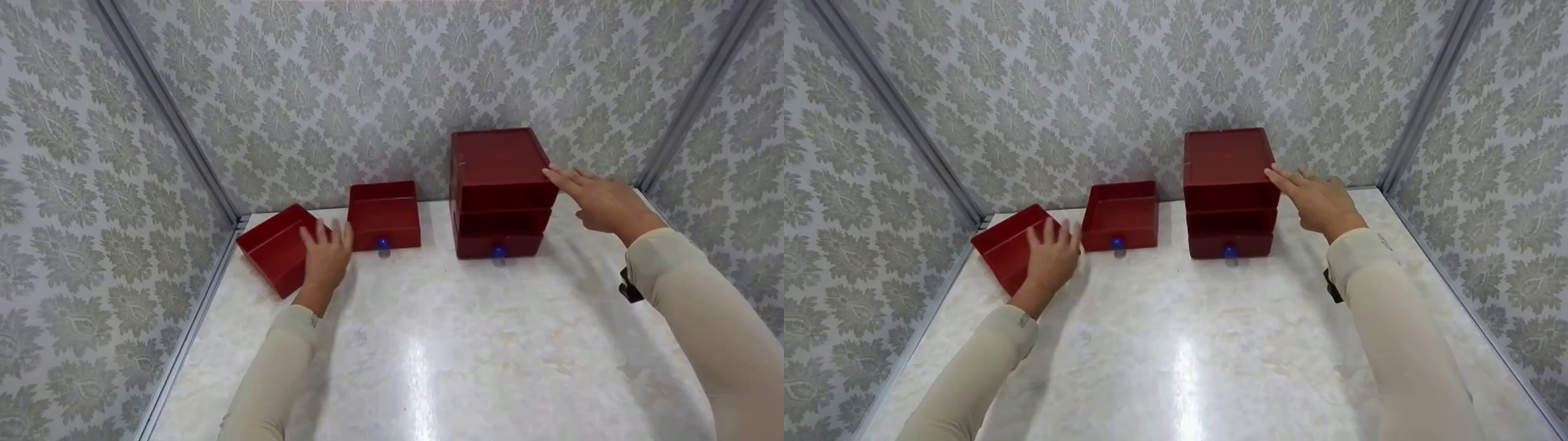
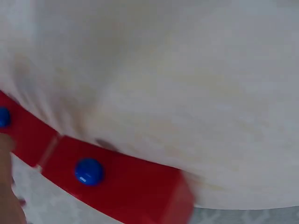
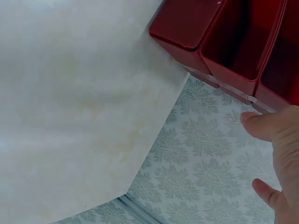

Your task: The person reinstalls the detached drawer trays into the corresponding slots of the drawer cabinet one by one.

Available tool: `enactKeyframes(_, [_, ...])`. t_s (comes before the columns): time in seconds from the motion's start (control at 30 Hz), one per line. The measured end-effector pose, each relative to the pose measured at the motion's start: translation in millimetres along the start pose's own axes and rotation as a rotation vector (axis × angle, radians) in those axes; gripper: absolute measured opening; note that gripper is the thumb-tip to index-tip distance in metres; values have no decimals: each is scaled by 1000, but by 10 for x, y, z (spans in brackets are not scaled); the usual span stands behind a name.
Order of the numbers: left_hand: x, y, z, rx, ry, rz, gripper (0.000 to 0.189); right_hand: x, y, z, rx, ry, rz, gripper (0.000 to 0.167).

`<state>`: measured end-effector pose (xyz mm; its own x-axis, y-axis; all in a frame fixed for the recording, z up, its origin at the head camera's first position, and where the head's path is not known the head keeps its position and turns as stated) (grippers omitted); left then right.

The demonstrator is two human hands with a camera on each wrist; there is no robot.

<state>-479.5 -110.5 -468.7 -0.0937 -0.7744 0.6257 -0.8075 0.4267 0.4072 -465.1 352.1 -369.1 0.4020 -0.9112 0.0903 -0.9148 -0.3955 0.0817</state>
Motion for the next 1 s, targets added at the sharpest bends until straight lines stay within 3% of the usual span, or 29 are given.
enactKeyframes(0.07, [256,-134,283,177,-33,-107,78,13,4,-3,24,-7,7,113])
enactKeyframes(0.13, [376,-309,552,363,-64,-132,89,29,9,-5,33,-10,5,114])
enactKeyframes(0.17, [399,-388,647,426,-79,-128,90,36,10,-6,36,-11,6,115])
enactKeyframes(0.23, [401,-503,761,490,-110,-103,90,38,14,0,42,-10,7,116])
enactKeyframes(0.4, [340,-562,739,433,-204,-97,81,8,17,17,39,-7,20,116])
enactKeyframes(0.5, [318,-549,668,394,-241,-136,74,-10,14,30,37,12,29,116])
enactKeyframes(0.63, [297,-561,546,394,-283,-206,67,-20,12,38,36,41,34,115])
enactKeyframes(0.77, [315,-614,280,365,-367,-283,65,-28,12,21,33,50,44,114])
enactKeyframes(1.0, [408,-894,-414,316,-546,-340,65,-24,23,23,45,81,56,111])
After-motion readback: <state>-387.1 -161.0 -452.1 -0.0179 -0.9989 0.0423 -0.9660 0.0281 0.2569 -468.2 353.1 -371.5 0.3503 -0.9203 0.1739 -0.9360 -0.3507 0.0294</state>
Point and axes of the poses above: each hand's wrist, its own y-axis towards the middle knuckle, its own z-axis out of the palm, x = y × z, the point moved 10 cm from there along y, towards the middle knuckle, and after that the axes turned 12 degrees about y, right-handed, at the moved point
